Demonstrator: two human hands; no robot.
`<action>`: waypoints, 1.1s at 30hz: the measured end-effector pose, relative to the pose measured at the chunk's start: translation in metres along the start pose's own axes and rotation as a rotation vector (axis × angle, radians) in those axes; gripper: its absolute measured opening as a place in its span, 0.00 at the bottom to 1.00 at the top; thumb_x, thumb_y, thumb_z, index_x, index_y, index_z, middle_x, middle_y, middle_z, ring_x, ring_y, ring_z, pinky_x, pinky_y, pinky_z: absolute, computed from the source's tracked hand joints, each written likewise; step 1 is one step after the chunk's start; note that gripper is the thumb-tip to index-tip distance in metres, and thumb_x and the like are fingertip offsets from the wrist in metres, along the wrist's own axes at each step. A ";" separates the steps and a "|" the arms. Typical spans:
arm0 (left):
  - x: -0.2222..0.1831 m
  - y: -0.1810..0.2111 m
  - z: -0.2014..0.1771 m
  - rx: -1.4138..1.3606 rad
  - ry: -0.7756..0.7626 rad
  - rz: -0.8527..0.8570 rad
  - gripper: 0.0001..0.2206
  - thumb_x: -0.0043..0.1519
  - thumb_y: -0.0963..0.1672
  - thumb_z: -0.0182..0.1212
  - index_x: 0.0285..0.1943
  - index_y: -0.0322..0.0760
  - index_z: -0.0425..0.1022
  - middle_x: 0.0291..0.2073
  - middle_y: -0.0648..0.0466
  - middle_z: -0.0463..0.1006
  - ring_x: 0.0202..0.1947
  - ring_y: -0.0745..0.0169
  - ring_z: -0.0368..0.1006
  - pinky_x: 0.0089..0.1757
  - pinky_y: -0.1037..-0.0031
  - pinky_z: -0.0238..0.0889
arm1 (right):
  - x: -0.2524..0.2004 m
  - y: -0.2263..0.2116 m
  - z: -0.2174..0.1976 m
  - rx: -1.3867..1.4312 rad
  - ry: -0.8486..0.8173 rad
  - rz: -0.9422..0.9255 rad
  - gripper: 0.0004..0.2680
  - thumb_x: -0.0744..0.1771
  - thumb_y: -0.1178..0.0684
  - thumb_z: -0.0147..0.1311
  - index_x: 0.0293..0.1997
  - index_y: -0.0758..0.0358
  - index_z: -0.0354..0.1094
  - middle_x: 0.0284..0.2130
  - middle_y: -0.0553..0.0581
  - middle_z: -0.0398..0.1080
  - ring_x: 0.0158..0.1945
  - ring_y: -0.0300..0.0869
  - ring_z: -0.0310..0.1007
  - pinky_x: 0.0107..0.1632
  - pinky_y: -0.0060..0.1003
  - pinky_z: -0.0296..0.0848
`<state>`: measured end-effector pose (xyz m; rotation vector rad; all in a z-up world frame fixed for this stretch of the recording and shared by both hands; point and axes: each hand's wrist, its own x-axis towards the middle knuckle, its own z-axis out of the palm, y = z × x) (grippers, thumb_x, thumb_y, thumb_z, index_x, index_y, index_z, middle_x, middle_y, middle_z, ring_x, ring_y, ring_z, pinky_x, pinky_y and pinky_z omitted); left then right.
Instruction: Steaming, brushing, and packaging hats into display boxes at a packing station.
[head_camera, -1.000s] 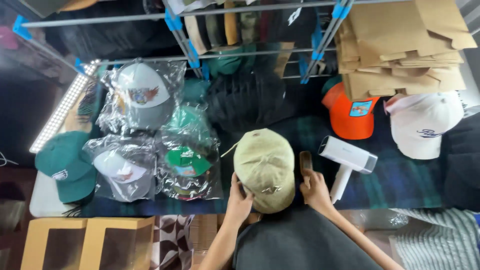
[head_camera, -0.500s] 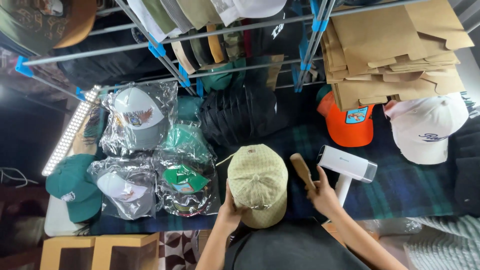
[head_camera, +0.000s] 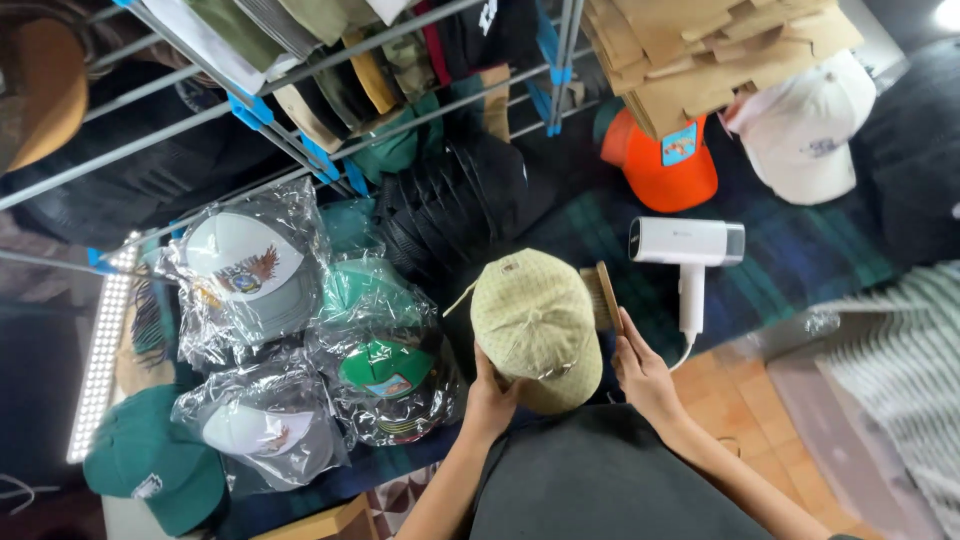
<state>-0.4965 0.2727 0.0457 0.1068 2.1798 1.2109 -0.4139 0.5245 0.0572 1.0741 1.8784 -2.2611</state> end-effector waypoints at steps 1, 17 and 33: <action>-0.006 0.014 -0.008 0.013 -0.030 -0.030 0.49 0.63 0.47 0.63 0.80 0.49 0.19 0.57 0.38 0.76 0.54 0.39 0.76 0.49 0.57 0.73 | -0.006 0.018 -0.009 -0.289 0.070 0.028 0.20 0.71 0.48 0.44 0.75 0.36 0.54 0.27 0.57 0.65 0.34 0.43 0.62 0.37 0.39 0.63; 0.011 -0.010 -0.050 -0.112 -0.148 0.048 0.46 0.63 0.45 0.64 0.82 0.43 0.28 0.57 0.40 0.76 0.53 0.46 0.79 0.51 0.61 0.77 | -0.059 0.061 0.044 -0.393 0.264 -0.003 0.19 0.71 0.45 0.40 0.74 0.40 0.57 0.30 0.80 0.74 0.33 0.66 0.76 0.41 0.61 0.74; -0.010 0.032 -0.048 -0.167 -0.034 -0.032 0.43 0.61 0.44 0.63 0.82 0.43 0.35 0.54 0.40 0.79 0.52 0.48 0.80 0.49 0.62 0.76 | 0.017 -0.075 0.032 -0.513 0.021 -0.731 0.15 0.68 0.56 0.57 0.63 0.51 0.72 0.53 0.50 0.77 0.51 0.45 0.79 0.44 0.39 0.79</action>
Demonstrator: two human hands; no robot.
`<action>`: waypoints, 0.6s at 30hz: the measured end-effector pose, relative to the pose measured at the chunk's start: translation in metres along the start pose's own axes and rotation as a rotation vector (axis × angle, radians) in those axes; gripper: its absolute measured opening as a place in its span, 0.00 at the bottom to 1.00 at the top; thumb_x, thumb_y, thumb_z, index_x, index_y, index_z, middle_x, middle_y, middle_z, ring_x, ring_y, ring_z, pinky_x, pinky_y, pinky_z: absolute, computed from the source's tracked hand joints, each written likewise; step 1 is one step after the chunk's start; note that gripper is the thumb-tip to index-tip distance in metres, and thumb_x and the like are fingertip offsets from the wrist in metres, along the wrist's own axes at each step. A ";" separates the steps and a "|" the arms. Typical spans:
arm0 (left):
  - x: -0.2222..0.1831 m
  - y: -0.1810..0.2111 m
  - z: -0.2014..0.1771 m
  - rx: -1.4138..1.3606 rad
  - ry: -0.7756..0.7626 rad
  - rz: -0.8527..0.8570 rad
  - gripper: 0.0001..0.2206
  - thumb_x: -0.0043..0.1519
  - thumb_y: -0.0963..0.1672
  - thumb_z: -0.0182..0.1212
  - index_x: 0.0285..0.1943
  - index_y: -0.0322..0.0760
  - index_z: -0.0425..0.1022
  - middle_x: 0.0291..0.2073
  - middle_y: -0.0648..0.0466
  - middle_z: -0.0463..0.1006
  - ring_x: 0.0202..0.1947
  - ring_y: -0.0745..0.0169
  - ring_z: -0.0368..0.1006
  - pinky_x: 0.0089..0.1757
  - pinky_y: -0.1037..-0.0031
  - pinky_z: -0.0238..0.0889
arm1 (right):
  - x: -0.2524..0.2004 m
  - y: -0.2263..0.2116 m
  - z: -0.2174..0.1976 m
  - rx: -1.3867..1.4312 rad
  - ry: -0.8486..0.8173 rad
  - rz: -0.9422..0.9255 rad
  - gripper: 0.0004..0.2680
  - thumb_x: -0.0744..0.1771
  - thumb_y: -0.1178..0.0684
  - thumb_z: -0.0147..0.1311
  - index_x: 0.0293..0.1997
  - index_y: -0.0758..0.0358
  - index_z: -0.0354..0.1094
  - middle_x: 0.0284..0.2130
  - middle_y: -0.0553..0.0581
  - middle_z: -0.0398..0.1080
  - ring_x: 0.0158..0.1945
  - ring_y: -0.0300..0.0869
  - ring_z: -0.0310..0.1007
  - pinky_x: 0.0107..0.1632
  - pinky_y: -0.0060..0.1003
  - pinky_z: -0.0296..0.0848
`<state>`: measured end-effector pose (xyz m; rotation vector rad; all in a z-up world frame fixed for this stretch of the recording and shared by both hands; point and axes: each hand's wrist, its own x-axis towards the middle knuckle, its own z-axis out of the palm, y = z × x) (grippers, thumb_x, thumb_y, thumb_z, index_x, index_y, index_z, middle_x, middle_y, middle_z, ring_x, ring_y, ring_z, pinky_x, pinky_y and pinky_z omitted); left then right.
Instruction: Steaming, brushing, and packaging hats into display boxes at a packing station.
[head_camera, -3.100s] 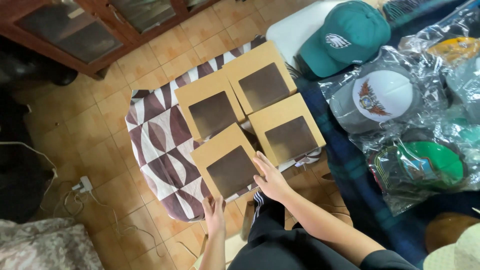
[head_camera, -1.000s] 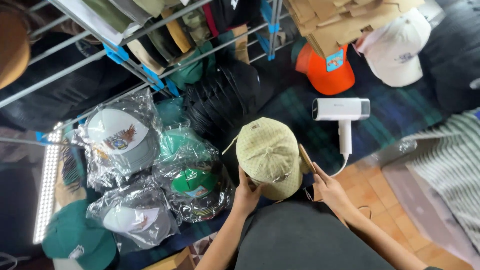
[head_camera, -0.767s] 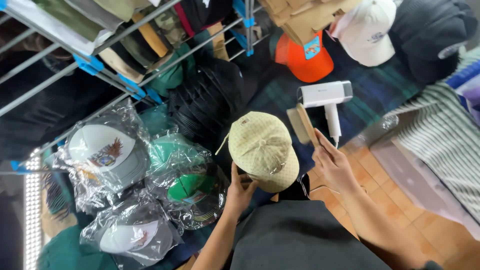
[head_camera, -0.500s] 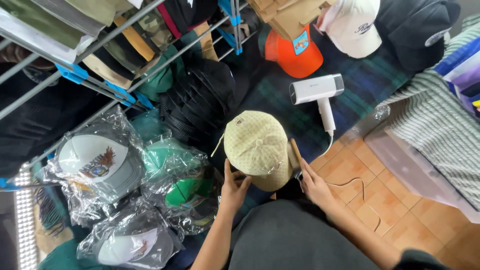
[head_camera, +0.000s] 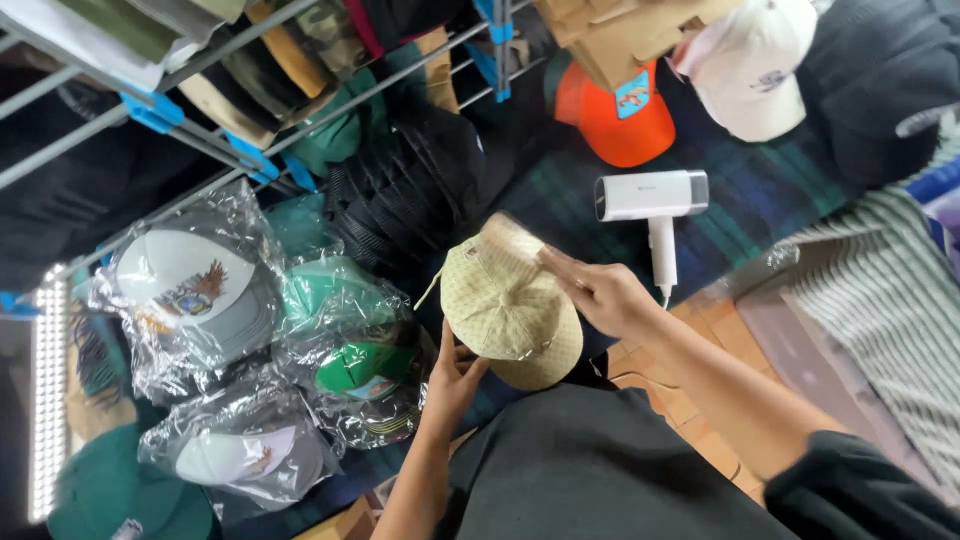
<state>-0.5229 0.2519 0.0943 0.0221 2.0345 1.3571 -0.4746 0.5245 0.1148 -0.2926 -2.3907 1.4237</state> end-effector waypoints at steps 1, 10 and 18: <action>-0.001 0.003 0.002 -0.002 0.001 -0.023 0.42 0.62 0.43 0.62 0.82 0.43 0.36 0.54 0.40 0.79 0.52 0.46 0.80 0.50 0.60 0.75 | 0.002 -0.013 -0.006 -0.171 -0.133 -0.173 0.14 0.68 0.52 0.56 0.62 0.46 0.73 0.38 0.49 0.78 0.39 0.45 0.79 0.38 0.38 0.79; 0.002 -0.011 0.020 -0.113 0.124 -0.093 0.40 0.60 0.44 0.64 0.82 0.51 0.45 0.51 0.44 0.81 0.51 0.48 0.80 0.48 0.61 0.75 | 0.076 0.036 -0.044 -0.446 -0.466 -0.051 0.16 0.71 0.44 0.46 0.69 0.33 0.65 0.36 0.55 0.80 0.33 0.52 0.78 0.32 0.42 0.75; 0.007 -0.042 0.043 -0.338 0.279 -0.112 0.36 0.58 0.44 0.67 0.78 0.53 0.59 0.48 0.48 0.81 0.45 0.56 0.80 0.46 0.68 0.75 | 0.178 0.015 -0.046 -0.786 -0.647 0.148 0.13 0.68 0.31 0.52 0.55 0.35 0.76 0.43 0.53 0.81 0.51 0.55 0.78 0.53 0.48 0.77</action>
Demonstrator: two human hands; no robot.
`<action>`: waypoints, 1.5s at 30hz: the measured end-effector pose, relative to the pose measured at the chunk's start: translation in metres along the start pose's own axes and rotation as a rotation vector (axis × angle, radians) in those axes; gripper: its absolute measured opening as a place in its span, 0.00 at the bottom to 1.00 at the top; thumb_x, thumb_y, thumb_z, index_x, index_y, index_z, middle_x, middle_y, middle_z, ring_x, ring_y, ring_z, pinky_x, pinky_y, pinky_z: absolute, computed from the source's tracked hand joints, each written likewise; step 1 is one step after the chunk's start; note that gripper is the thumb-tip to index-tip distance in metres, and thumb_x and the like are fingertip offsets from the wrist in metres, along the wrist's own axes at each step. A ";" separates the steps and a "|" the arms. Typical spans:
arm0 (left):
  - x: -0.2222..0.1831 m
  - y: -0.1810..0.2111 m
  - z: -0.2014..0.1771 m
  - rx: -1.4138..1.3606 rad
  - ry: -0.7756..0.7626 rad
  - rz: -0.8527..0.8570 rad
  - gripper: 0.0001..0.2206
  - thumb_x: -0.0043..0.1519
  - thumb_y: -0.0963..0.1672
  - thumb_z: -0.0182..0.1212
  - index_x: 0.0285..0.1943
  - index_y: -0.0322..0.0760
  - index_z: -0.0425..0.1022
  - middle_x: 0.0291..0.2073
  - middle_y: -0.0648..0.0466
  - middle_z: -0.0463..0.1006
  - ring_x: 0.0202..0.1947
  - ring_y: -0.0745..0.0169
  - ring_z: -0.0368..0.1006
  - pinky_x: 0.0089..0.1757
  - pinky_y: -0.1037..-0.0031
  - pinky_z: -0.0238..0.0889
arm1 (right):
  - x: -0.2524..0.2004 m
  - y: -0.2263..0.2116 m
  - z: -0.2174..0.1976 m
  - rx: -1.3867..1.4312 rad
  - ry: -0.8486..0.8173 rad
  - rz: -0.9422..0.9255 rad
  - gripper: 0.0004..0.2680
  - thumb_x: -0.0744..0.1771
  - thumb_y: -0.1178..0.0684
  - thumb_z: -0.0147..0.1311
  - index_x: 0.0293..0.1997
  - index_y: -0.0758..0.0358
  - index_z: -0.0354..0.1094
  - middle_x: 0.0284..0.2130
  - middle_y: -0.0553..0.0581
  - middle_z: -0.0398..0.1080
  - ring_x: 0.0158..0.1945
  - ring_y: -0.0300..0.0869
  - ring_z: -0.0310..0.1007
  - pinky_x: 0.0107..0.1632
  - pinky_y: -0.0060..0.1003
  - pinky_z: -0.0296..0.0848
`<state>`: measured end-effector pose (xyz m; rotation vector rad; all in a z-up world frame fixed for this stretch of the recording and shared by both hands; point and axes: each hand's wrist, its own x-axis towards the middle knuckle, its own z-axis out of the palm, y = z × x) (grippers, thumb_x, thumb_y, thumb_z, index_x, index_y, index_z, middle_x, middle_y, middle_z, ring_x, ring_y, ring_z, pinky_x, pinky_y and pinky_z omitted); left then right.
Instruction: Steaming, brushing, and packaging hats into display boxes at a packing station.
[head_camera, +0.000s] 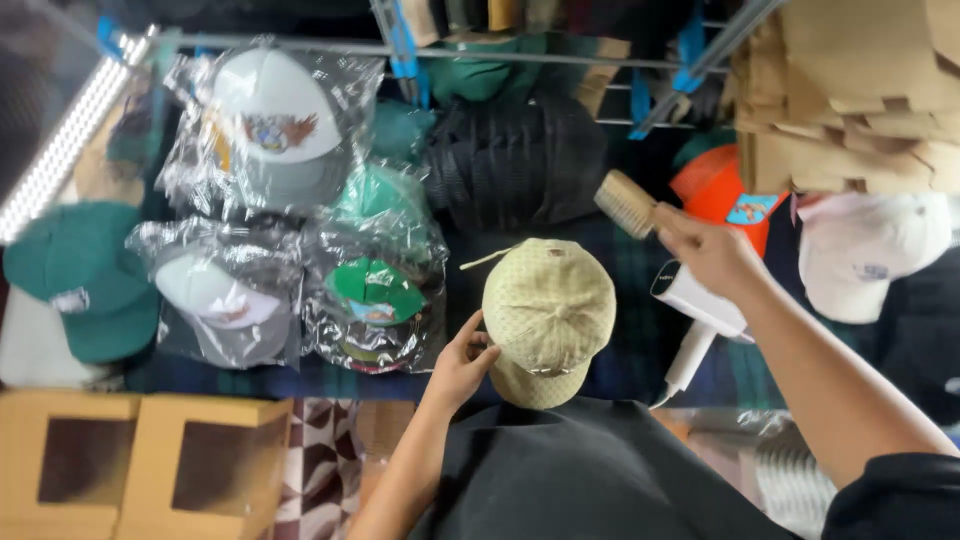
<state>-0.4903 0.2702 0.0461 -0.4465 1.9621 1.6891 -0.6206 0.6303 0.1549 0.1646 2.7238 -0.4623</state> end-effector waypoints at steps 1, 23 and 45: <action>0.001 -0.014 0.002 -0.007 0.012 -0.002 0.32 0.59 0.45 0.66 0.75 0.51 0.63 0.50 0.49 0.81 0.48 0.58 0.80 0.48 0.68 0.75 | 0.007 -0.003 -0.013 -0.021 0.031 -0.036 0.12 0.69 0.31 0.51 0.58 0.25 0.71 0.45 0.47 0.79 0.51 0.53 0.77 0.53 0.47 0.76; -0.060 -0.066 0.004 -0.235 -0.080 -0.003 0.30 0.61 0.46 0.65 0.73 0.35 0.63 0.62 0.42 0.74 0.58 0.49 0.75 0.54 0.61 0.73 | -0.009 -0.216 0.073 -1.022 -0.245 -1.252 0.10 0.65 0.49 0.46 0.19 0.46 0.64 0.15 0.43 0.66 0.23 0.46 0.76 0.27 0.47 0.75; -0.057 -0.050 -0.036 -0.168 -0.135 0.023 0.26 0.62 0.46 0.65 0.71 0.42 0.67 0.57 0.48 0.78 0.46 0.57 0.78 0.31 0.75 0.78 | 0.048 -0.226 -0.017 -0.937 -0.246 -0.436 0.10 0.66 0.32 0.48 0.47 0.18 0.77 0.42 0.38 0.82 0.47 0.46 0.81 0.48 0.49 0.80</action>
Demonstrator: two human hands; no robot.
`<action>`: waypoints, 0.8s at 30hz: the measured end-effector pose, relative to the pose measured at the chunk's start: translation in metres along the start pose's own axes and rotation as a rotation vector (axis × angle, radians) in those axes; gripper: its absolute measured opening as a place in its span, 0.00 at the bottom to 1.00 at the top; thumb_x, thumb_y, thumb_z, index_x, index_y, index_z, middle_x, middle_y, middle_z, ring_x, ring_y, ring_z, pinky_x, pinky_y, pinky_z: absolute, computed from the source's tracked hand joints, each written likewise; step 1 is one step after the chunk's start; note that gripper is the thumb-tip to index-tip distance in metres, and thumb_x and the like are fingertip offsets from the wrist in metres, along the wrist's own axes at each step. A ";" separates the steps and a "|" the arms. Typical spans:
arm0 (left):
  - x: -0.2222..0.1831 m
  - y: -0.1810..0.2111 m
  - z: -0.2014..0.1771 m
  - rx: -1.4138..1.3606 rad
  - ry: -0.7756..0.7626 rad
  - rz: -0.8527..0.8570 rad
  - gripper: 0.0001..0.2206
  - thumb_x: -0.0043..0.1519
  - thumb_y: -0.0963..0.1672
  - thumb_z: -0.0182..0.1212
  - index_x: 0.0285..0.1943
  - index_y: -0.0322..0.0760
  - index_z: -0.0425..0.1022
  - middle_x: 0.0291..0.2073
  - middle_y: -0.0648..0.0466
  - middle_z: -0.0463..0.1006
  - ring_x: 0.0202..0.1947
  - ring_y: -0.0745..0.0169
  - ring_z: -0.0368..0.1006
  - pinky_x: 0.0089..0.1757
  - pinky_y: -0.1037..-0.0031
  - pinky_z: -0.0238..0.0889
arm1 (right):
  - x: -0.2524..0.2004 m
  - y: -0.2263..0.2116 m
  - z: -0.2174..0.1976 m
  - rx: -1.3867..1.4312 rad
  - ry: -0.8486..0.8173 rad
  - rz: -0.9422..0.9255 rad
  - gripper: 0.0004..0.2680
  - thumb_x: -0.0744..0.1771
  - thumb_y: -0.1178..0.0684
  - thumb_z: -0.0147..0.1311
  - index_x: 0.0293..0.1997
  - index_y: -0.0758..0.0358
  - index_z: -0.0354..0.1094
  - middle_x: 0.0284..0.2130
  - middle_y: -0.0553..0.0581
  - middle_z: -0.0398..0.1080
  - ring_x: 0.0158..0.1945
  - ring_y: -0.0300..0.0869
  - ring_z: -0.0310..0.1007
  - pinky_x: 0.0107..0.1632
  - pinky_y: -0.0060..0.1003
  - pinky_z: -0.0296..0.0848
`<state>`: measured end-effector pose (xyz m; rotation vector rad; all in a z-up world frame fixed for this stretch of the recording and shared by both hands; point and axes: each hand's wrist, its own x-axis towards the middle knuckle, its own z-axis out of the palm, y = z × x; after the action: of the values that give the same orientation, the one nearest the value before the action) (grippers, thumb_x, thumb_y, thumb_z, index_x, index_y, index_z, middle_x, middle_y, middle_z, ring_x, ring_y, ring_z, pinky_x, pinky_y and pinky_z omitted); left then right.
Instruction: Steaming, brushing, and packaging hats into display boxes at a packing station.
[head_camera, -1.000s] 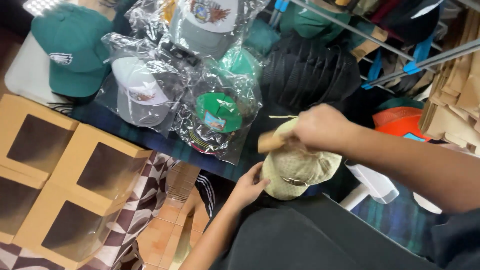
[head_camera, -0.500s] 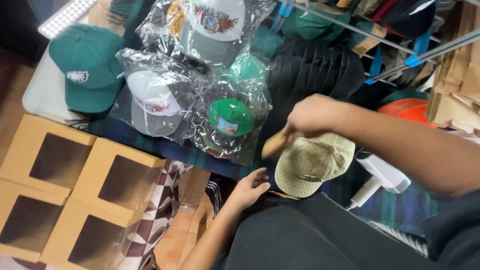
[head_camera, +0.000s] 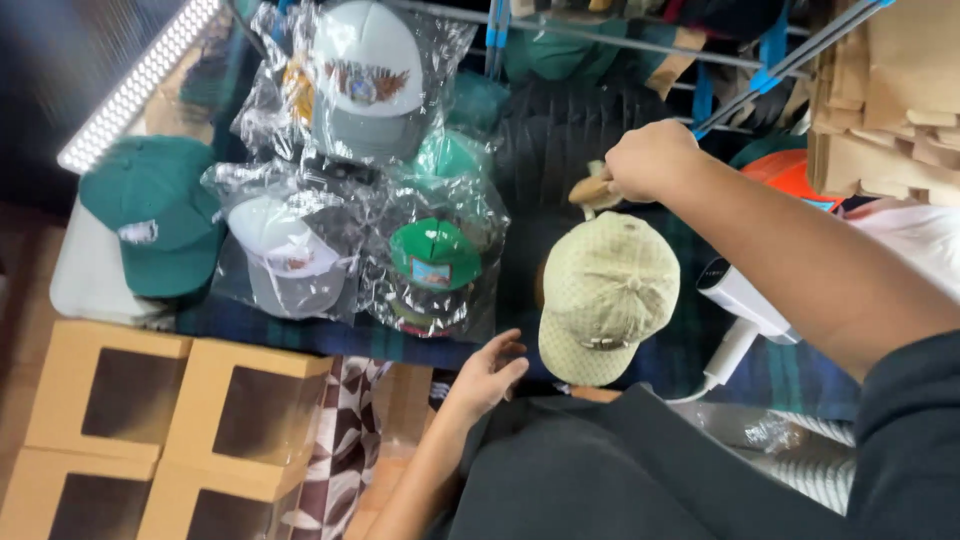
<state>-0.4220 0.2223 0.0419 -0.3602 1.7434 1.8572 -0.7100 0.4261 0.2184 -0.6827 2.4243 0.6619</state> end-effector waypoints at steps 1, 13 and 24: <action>0.001 0.006 0.002 -0.025 0.001 -0.002 0.27 0.62 0.45 0.64 0.72 0.40 0.67 0.58 0.47 0.77 0.45 0.57 0.78 0.31 0.76 0.78 | -0.010 0.001 -0.010 -0.004 0.047 0.027 0.10 0.67 0.34 0.47 0.48 0.23 0.77 0.42 0.39 0.82 0.46 0.45 0.82 0.47 0.47 0.80; -0.002 0.044 0.037 -0.005 0.023 0.167 0.27 0.62 0.41 0.63 0.72 0.34 0.64 0.64 0.36 0.68 0.62 0.36 0.69 0.57 0.56 0.69 | -0.090 0.047 0.019 0.661 -0.024 0.087 0.15 0.69 0.39 0.47 0.62 0.35 0.71 0.60 0.54 0.73 0.67 0.56 0.68 0.68 0.53 0.66; 0.096 0.124 0.061 0.564 0.275 0.711 0.21 0.65 0.46 0.60 0.66 0.35 0.69 0.60 0.41 0.70 0.63 0.36 0.66 0.60 0.50 0.62 | -0.098 0.040 0.224 1.554 0.262 0.149 0.16 0.70 0.43 0.47 0.68 0.43 0.70 0.26 0.57 0.78 0.31 0.43 0.77 0.39 0.32 0.74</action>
<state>-0.5586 0.3034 0.0985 0.2816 2.7349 1.6675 -0.5827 0.6169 0.1242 0.1068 2.3252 -1.2760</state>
